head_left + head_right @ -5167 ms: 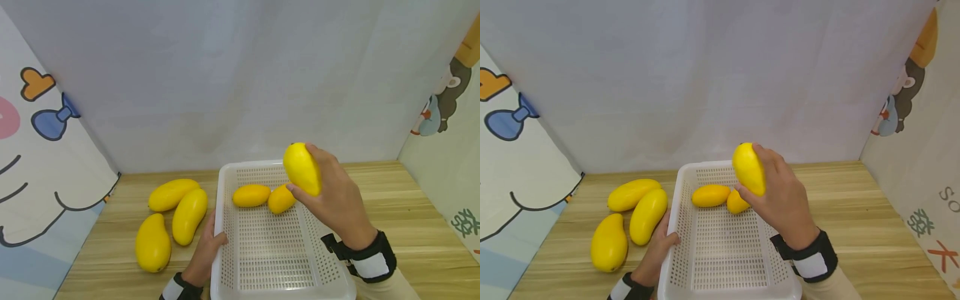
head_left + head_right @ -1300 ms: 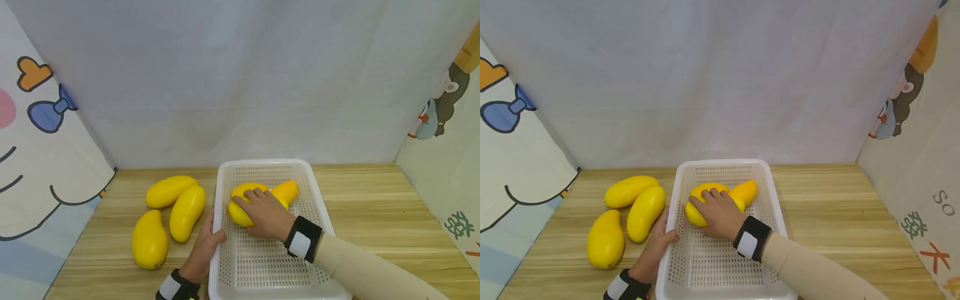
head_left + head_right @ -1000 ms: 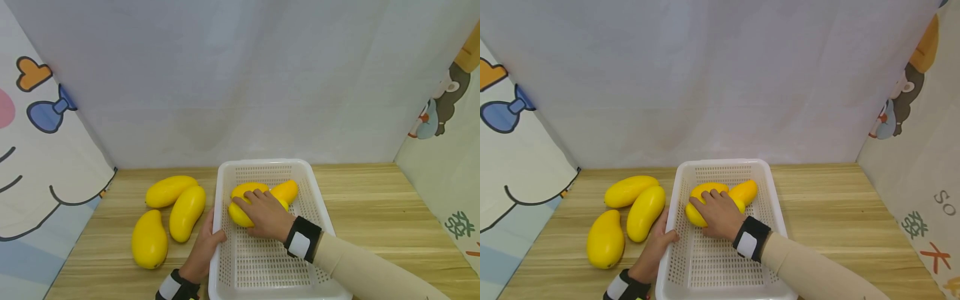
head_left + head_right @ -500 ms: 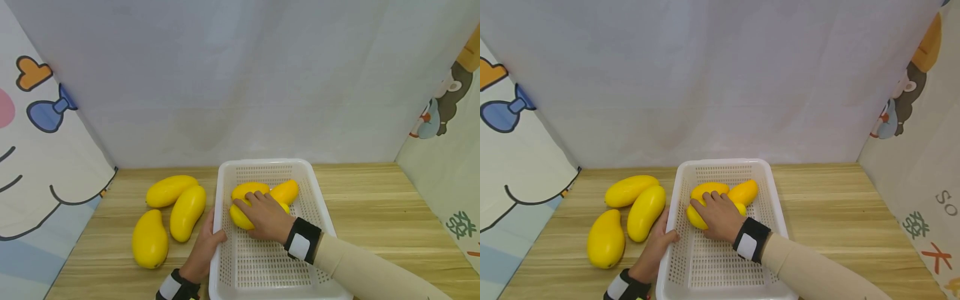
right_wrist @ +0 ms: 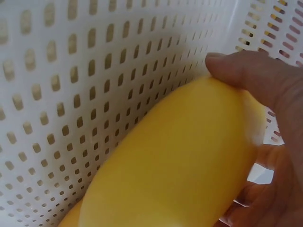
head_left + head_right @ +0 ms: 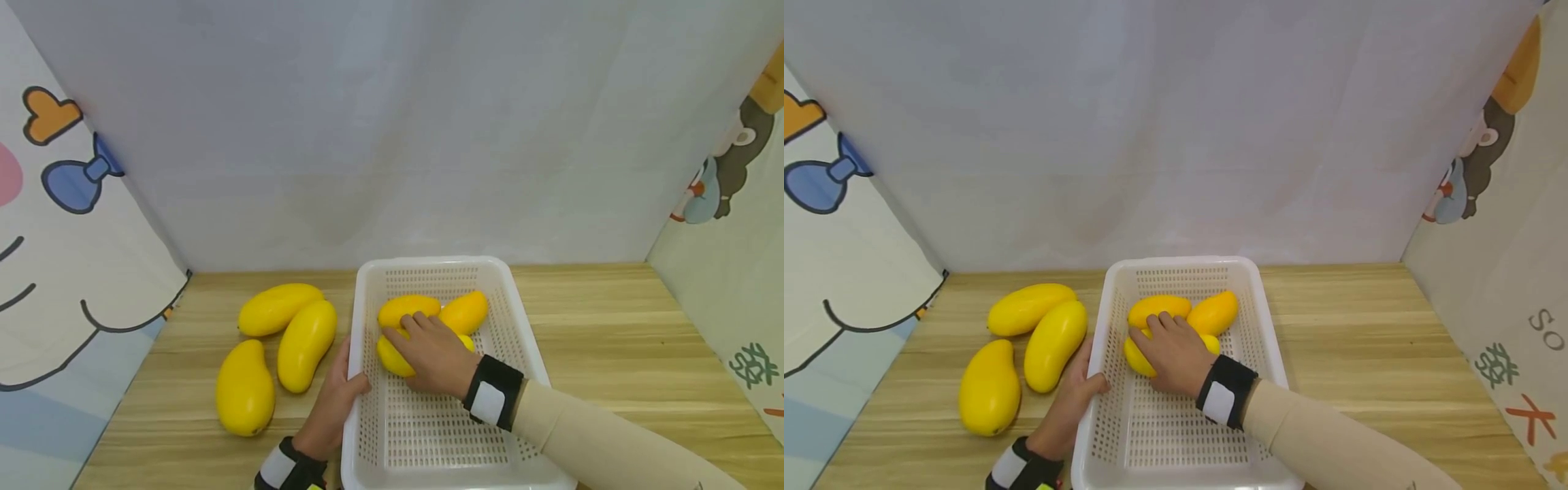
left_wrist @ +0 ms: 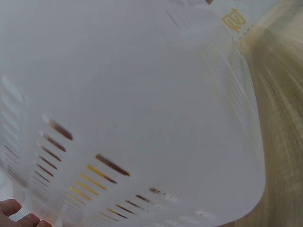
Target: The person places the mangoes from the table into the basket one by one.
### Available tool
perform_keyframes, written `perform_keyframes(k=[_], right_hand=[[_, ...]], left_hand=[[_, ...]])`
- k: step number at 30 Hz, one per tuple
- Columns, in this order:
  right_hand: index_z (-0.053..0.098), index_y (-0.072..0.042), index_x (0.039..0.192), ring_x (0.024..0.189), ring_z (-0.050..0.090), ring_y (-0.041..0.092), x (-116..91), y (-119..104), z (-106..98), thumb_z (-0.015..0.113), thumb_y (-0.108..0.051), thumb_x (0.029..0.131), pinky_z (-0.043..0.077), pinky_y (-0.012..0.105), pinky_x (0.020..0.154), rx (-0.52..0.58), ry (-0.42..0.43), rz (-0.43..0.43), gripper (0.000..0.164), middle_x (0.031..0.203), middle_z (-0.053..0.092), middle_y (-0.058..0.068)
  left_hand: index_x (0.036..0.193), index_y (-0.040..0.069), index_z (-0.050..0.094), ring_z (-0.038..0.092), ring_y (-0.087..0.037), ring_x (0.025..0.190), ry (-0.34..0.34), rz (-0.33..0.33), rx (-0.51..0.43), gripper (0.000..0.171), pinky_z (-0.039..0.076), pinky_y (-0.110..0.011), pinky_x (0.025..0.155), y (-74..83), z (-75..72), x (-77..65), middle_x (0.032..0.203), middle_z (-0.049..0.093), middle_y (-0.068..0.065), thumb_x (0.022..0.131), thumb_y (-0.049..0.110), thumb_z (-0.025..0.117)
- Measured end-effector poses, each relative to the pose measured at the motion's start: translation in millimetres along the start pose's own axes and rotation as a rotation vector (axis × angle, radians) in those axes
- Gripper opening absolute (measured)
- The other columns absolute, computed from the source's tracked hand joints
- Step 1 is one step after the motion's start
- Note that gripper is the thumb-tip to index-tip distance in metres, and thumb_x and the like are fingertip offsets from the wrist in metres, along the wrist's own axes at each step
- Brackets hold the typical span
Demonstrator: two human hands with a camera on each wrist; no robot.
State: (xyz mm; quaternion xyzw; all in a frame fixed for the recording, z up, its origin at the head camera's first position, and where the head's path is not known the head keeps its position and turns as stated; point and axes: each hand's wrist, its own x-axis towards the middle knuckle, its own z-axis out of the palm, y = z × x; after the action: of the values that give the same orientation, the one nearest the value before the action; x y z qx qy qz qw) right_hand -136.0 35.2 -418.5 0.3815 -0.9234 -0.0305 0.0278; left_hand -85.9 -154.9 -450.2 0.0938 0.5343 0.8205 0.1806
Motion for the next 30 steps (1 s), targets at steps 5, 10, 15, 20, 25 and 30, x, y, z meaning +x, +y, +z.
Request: perform_keyframes(k=[5, 10, 15, 20, 25, 30], right_hand=[[0.037, -0.016, 0.138, 0.097, 0.041, 0.022, 0.4, 0.1, 1.0, 0.073, -0.039, 0.071, 0.038, 0.035, 0.088, -0.004, 0.008, -0.008, 0.080, 0.115, 0.048, 0.006], [0.037, -0.015, 0.139, 0.098, 0.042, 0.022, 0.2, -0.1, 1.6, 0.073, -0.040, 0.072, 0.038, 0.035, 0.089, -0.005, 0.004, -0.008, 0.080, 0.118, 0.047, 0.007], [0.035, -0.014, 0.141, 0.100, 0.042, 0.023, -0.4, 0.7, 2.3, 0.072, -0.043, 0.072, 0.037, 0.037, 0.090, -0.017, -0.008, 0.005, 0.083, 0.120, 0.047, 0.007], [0.034, -0.014, 0.142, 0.102, 0.042, 0.023, -0.7, 2.1, 1.8, 0.071, -0.045, 0.072, 0.036, 0.038, 0.093, -0.016, -0.020, 0.014, 0.085, 0.123, 0.046, 0.007], [0.034, -0.014, 0.143, 0.103, 0.042, 0.023, -1.0, 2.4, 1.6, 0.071, -0.046, 0.073, 0.036, 0.038, 0.093, -0.012, -0.014, 0.013, 0.086, 0.123, 0.046, 0.008], [0.034, -0.015, 0.142, 0.103, 0.042, 0.023, -0.7, 1.6, 2.2, 0.071, -0.047, 0.073, 0.036, 0.038, 0.093, -0.010, -0.013, 0.014, 0.085, 0.123, 0.045, 0.008]], left_hand=[[0.147, 0.029, 0.010, 0.035, -0.039, 0.125, 0.005, 0.000, 0.015, 0.080, 0.035, -0.060, 0.091, 0.8, 0.0, 0.2, 0.149, 0.021, -0.004, 0.080, -0.010, 0.032], [0.147, 0.028, 0.010, 0.035, -0.038, 0.125, -0.002, 0.007, 0.001, 0.081, 0.034, -0.060, 0.092, 0.4, 0.1, 0.1, 0.148, 0.022, -0.004, 0.080, -0.011, 0.032], [0.148, 0.027, 0.010, 0.035, -0.037, 0.126, -0.008, 0.011, 0.010, 0.080, 0.034, -0.059, 0.093, -0.5, 0.1, 0.3, 0.149, 0.021, -0.005, 0.080, -0.011, 0.032], [0.148, 0.027, 0.009, 0.036, -0.037, 0.125, -0.004, 0.010, 0.032, 0.079, 0.035, -0.058, 0.092, -1.1, -0.8, 1.6, 0.149, 0.022, -0.005, 0.082, -0.010, 0.032], [0.147, 0.028, 0.010, 0.036, -0.037, 0.125, -0.009, 0.014, 0.031, 0.079, 0.036, -0.059, 0.092, -1.9, -1.6, 1.7, 0.149, 0.022, -0.004, 0.082, -0.011, 0.032], [0.147, 0.029, 0.010, 0.035, -0.036, 0.126, -0.013, 0.011, 0.028, 0.079, 0.035, -0.058, 0.092, -2.1, -2.2, 1.2, 0.149, 0.021, -0.004, 0.082, -0.010, 0.032]])
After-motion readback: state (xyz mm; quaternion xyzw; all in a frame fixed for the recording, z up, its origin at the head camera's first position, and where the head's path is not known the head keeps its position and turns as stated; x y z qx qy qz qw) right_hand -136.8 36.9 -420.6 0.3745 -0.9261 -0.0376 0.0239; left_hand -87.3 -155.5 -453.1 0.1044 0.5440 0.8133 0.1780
